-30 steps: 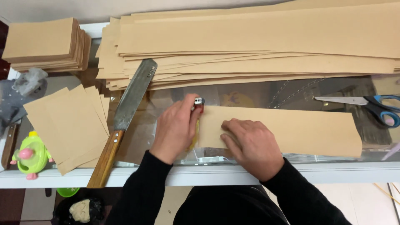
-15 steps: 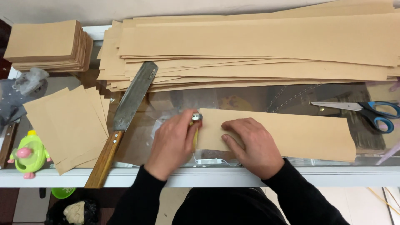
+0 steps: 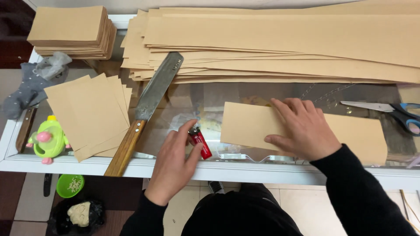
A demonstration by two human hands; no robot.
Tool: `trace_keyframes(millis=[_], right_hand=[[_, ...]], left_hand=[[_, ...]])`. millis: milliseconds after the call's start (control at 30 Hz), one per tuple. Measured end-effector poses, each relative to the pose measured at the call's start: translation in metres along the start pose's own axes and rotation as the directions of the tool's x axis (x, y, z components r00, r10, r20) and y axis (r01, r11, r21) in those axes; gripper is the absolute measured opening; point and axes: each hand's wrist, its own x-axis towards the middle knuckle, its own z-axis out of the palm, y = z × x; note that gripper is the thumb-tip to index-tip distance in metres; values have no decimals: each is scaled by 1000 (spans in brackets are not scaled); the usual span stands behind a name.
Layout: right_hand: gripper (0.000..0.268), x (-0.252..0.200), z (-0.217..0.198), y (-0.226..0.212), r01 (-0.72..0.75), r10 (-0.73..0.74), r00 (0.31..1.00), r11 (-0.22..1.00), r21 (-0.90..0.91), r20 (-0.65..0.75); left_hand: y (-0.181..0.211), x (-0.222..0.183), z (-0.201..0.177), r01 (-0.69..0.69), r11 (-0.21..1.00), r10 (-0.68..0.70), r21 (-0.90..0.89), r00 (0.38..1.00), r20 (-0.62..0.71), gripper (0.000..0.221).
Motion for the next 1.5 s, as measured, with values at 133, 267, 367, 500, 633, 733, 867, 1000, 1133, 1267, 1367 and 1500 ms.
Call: trace_keyframes(millis=[133, 267, 367, 500, 633, 733, 867, 1000, 1133, 1267, 1367, 1500], right_hand=[[125, 13, -8, 0, -79, 85, 988, 996, -50, 130], [77, 7, 0, 14, -91, 90, 995, 996, 19, 46], [41, -9, -31, 2, -142, 138, 990, 978, 155, 36], [22, -38, -97, -37, -360, 278, 930, 816, 452, 239], [15, -62, -91, -40, -343, 204, 939, 568, 748, 276], [18, -73, -72, -35, -298, 152, 954, 536, 790, 257], [16, -79, -54, -36, -427, 43, 901, 257, 867, 431], [34, -97, -38, -39, -537, 55, 841, 196, 820, 538], [30, -109, -26, -24, -516, 62, 856, 189, 836, 514], [38, -117, -33, -6, -593, 194, 797, 72, 802, 571], [43, -123, -7, 25, -571, 205, 786, -122, 812, 583], [45, -125, 19, 54, -513, 128, 807, -332, 792, 576]], left_hand=[[-20, -2, 6, -55, 995, 61, 88, 996, -70, 57], [-28, -6, 14, -68, 990, 82, 127, 991, -108, 63], [-21, -10, 17, -97, 988, 121, 119, 971, -205, 65], [13, -10, 11, -208, 975, 170, -80, 927, -334, 61], [39, -15, 12, -173, 881, 82, -441, 973, -217, 61], [47, -21, 13, -88, 743, -29, -664, 986, -163, 21], [50, -28, 24, -110, 749, -14, -653, 983, -182, 20], [75, -46, 19, -38, 768, -38, -640, 994, -104, 21], [68, -50, 18, -30, 838, -41, -545, 992, -119, 21], [22, -46, 0, -55, 998, 62, 28, 931, -360, 39], [-25, -37, -24, 64, 902, 143, 427, 889, -434, 52], [-75, -13, -34, 271, 810, -4, 520, 890, -457, 68]])
